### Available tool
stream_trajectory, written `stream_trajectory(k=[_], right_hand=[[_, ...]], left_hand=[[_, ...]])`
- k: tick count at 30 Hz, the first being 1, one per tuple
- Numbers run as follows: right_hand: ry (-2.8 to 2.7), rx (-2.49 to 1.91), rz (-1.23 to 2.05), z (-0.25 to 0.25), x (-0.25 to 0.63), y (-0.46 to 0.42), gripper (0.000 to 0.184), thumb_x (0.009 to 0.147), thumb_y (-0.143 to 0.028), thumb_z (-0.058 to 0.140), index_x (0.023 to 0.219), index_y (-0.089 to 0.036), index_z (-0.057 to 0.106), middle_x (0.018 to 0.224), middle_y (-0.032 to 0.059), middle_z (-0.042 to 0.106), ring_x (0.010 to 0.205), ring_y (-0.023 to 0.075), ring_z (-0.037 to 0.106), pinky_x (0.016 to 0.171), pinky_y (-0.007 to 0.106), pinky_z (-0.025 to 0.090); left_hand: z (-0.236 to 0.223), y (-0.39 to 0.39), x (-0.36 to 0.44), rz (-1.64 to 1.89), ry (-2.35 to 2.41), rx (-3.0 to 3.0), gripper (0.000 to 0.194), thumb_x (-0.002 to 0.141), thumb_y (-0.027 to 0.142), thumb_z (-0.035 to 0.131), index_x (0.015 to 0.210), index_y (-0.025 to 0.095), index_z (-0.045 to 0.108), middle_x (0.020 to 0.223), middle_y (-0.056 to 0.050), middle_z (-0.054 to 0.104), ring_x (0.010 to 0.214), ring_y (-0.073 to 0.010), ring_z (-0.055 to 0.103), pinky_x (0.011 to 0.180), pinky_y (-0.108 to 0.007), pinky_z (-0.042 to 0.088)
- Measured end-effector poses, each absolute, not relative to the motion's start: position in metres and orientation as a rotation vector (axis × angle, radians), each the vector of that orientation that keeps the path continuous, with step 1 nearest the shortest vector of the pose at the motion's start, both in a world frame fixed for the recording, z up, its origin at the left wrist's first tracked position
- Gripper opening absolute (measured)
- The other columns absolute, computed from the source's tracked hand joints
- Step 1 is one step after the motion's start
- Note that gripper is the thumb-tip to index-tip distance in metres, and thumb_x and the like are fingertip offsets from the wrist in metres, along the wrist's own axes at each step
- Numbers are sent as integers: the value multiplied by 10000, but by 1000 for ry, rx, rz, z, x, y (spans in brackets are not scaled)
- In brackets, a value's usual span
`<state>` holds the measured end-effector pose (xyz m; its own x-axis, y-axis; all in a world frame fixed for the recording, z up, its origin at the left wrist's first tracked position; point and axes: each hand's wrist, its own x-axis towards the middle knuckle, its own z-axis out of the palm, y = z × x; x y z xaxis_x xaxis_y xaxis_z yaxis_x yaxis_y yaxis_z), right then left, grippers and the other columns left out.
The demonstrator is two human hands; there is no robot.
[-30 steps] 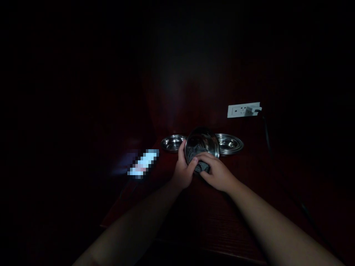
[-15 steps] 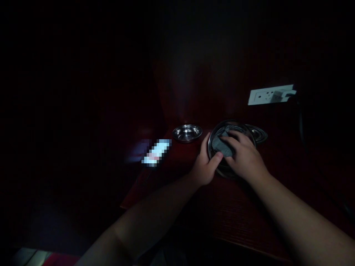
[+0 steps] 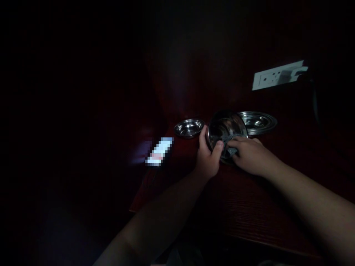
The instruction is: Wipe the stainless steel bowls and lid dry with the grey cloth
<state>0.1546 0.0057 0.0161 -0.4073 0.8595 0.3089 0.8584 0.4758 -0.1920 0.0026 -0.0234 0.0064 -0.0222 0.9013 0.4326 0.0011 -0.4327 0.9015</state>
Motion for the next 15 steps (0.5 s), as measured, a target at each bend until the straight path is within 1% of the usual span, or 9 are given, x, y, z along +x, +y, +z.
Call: stream_trajectory(k=[2, 4, 5, 7, 10, 13, 15], right_hand=[[-2344, -1249, 228, 15, 152, 4, 332, 718, -174, 452, 979, -193, 656, 1090, 97, 641, 1013, 261, 598, 919, 429, 446], [-2277, -1090, 413, 15, 148, 1, 263, 739, -195, 462, 921, -192, 653, 1043, 86, 655, 958, 238, 613, 901, 391, 464], [-2236, -1045, 480, 15, 146, -1, 220, 758, -219, 469, 883, -190, 648, 1002, 83, 665, 918, 232, 620, 871, 380, 478], [-2173, -1020, 577, 17, 142, -5, 180, 790, -279, 480, 813, -187, 633, 880, 73, 678, 794, 220, 629, 761, 363, 502], [-2085, -1069, 621, 20, 136, -12, 201, 803, -337, 491, 726, -184, 596, 718, 55, 659, 637, 199, 600, 615, 336, 483], [-2045, -1098, 563, 23, 133, -15, 197, 799, -323, 493, 681, -183, 567, 656, 50, 637, 588, 187, 569, 576, 323, 456], [-2061, -1083, 545, 24, 134, -16, 165, 802, -288, 487, 710, -180, 570, 661, 44, 632, 594, 178, 563, 583, 315, 452]], left_hand=[[7, -23, 2, 1533, 1026, 1499, 715, 860, 415, 551, 1463, 272, 195, 1437, -83, 442, 1311, -250, 424, 1089, -404, 320], [8, -23, 1, 1507, 1057, 1488, 713, 861, 424, 547, 1464, 279, 194, 1451, -78, 425, 1313, -261, 421, 1092, -410, 315], [8, -23, 0, 1494, 1064, 1483, 712, 863, 426, 543, 1465, 278, 193, 1457, -78, 417, 1314, -264, 419, 1095, -411, 313], [8, -24, 0, 1480, 1052, 1474, 697, 875, 420, 525, 1467, 272, 189, 1466, -76, 404, 1319, -262, 413, 1098, -411, 311], [8, -24, 0, 1478, 1002, 1469, 642, 902, 399, 478, 1465, 267, 199, 1462, -67, 410, 1317, -248, 415, 1097, -402, 317], [9, -25, 1, 1480, 988, 1476, 610, 910, 406, 454, 1458, 262, 225, 1443, -66, 437, 1297, -242, 438, 1093, -393, 324], [8, -25, 1, 1502, 978, 1492, 619, 908, 404, 457, 1460, 254, 221, 1436, -73, 445, 1289, -241, 447, 1090, -389, 329]])
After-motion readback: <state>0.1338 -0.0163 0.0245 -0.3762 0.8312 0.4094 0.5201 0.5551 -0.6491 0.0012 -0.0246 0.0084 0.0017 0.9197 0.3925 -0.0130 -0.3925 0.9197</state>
